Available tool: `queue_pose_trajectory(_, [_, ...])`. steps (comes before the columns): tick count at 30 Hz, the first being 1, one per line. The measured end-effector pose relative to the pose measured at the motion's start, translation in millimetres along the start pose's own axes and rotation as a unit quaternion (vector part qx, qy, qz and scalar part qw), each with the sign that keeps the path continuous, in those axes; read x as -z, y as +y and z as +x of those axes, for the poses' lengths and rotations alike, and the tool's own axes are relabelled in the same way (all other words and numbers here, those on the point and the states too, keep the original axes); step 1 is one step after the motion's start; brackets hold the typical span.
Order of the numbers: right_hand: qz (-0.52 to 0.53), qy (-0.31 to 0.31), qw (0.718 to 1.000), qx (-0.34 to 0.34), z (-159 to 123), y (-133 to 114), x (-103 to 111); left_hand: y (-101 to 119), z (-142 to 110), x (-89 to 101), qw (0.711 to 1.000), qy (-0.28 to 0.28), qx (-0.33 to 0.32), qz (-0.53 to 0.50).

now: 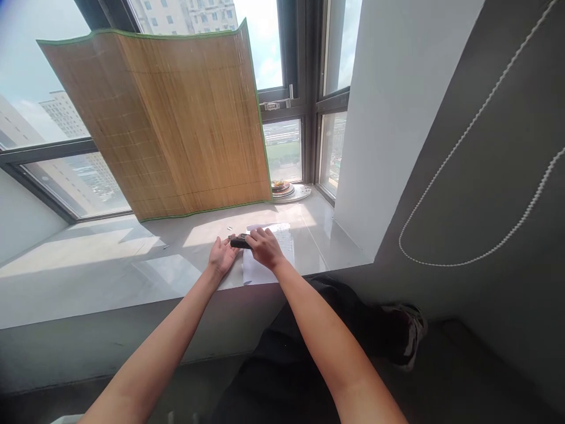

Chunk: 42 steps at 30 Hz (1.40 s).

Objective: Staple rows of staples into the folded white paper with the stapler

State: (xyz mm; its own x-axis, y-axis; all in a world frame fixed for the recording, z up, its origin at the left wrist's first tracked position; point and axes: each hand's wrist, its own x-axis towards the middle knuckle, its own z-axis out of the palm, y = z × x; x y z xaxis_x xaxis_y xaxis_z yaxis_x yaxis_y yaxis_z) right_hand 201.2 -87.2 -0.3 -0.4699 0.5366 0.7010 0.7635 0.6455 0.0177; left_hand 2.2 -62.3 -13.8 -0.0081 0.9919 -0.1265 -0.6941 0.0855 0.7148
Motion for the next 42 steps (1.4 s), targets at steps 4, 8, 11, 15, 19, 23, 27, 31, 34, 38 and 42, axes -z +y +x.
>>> queue_pose_trajectory(4, [-0.093, 0.008, 0.984, 0.155, 1.6, -7.1, -3.3, 4.5, 2.5, 8.9, 0.997, -0.017, 0.077, -0.015])
queue_pose_trajectory(8, [-0.131, 0.024, 0.974, 0.182, -0.8, -7.9, -4.8, 1.7, 5.5, 13.0, 0.995, -0.024, 0.09, -0.028])
queue_pose_trajectory(11, [-0.136, 0.04, 0.974, 0.175, -3.2, -6.1, -1.1, 0.3, 4.7, 8.9, 0.995, -0.028, 0.077, -0.05])
queue_pose_trajectory(15, [-0.105, 0.037, 0.984, 0.139, -4.8, -4.1, 5.5, -0.4, 2.9, 2.7, 0.998, -0.018, 0.054, -0.023])
queue_pose_trajectory(19, [-0.01, 0.037, 0.995, -0.095, -5.6, 2.8, 13.2, -3.3, 0.8, 0.1, 0.999, 0.038, 0.001, 0.002])
queue_pose_trajectory(23, [0.12, -0.02, 0.949, -0.29, -10.0, 18.9, 20.6, -7.1, -3.2, -0.8, 0.99, 0.057, -0.093, 0.095])
queue_pose_trajectory(27, [0.154, -0.109, 0.929, -0.318, -15.7, 29.7, 23.0, -6.9, -10.0, -1.7, 0.957, 0.059, -0.185, 0.215])
queue_pose_trajectory(31, [0.148, -0.169, 0.927, -0.301, -18.5, 27.7, 21.4, -6.1, -19.7, -6.3, 0.923, -0.013, -0.223, 0.314])
queue_pose_trajectory(34, [0.138, -0.124, 0.943, -0.276, -17.0, 23.4, 22.9, -6.7, -26.7, -11.7, 0.898, -0.073, -0.236, 0.364])
queue_pose_trajectory(38, [0.211, 0.043, 0.966, -0.144, -9.1, 17.8, 27.8, -6.4, -33.8, -17.0, 0.876, -0.129, -0.246, 0.395])
queue_pose_trajectory(42, [0.287, 0.049, 0.957, -0.016, -1.9, 9.4, 25.0, -6.3, -38.0, -18.2, 0.876, -0.158, -0.222, 0.399])
